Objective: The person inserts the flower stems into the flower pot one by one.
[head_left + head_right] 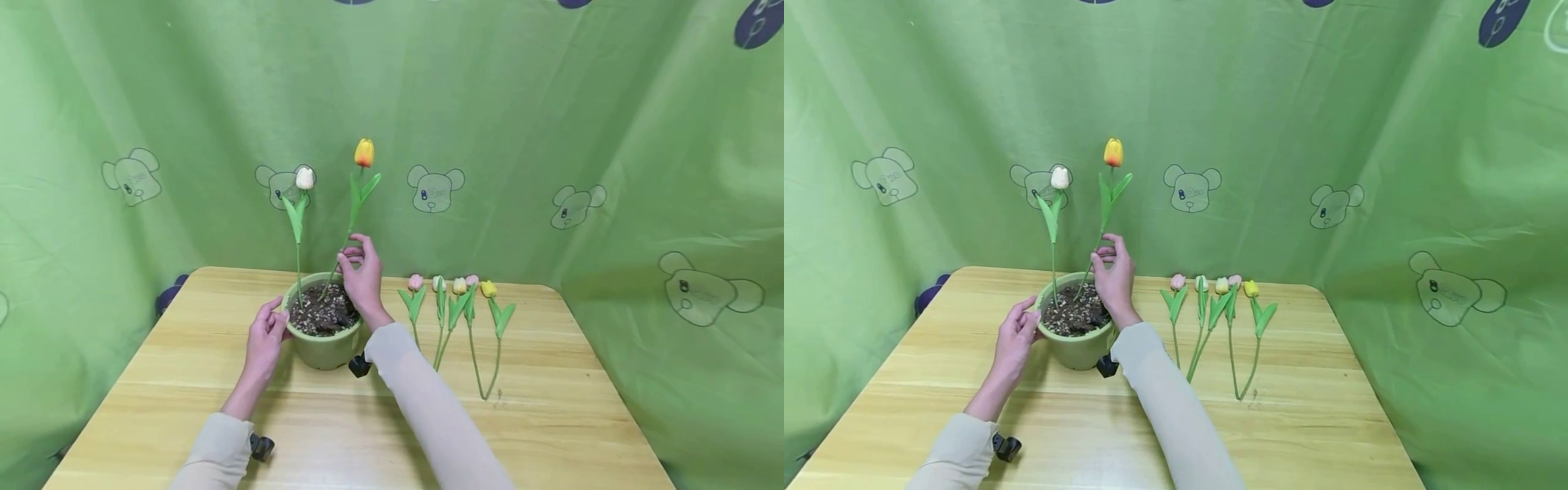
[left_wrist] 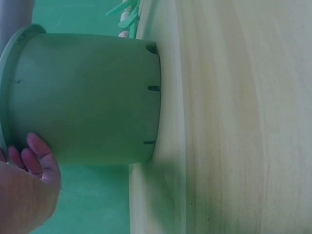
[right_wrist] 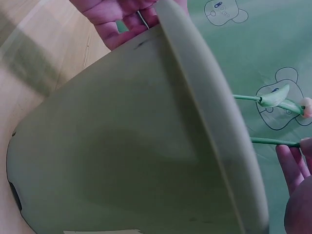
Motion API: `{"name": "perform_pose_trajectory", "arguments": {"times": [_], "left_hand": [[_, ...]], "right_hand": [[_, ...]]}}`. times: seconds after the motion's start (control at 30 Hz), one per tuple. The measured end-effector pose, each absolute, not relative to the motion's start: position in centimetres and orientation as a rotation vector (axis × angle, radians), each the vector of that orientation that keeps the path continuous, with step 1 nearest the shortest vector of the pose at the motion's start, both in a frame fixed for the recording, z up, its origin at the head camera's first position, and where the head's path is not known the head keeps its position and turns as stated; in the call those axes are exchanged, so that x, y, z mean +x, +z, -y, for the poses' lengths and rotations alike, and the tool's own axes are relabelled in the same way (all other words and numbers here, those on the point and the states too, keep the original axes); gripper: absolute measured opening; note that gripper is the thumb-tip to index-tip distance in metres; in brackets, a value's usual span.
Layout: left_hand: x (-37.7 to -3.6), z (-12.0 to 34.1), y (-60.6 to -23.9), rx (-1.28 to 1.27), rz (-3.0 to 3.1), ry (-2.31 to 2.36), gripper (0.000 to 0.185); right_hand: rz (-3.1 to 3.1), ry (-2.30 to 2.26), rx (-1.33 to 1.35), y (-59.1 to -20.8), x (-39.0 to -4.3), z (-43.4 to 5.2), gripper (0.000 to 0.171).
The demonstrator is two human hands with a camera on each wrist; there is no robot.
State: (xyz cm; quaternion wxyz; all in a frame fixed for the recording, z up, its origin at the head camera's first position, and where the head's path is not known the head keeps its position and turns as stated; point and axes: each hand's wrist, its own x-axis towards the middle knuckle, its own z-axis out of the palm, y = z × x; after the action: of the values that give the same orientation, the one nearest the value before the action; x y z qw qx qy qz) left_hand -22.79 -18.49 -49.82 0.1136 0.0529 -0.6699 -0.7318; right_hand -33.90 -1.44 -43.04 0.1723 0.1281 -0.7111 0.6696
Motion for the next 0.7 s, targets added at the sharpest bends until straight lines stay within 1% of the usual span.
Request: {"name": "perform_pose_trajectory", "arguments": {"times": [0.7], "left_hand": [[-22.9,18.5,-49.8,0.158,1.955,-2.138,0.045]], "right_hand": [[2.036,1.796,0.404,-43.9,-34.2,2.6,0.041]]}}
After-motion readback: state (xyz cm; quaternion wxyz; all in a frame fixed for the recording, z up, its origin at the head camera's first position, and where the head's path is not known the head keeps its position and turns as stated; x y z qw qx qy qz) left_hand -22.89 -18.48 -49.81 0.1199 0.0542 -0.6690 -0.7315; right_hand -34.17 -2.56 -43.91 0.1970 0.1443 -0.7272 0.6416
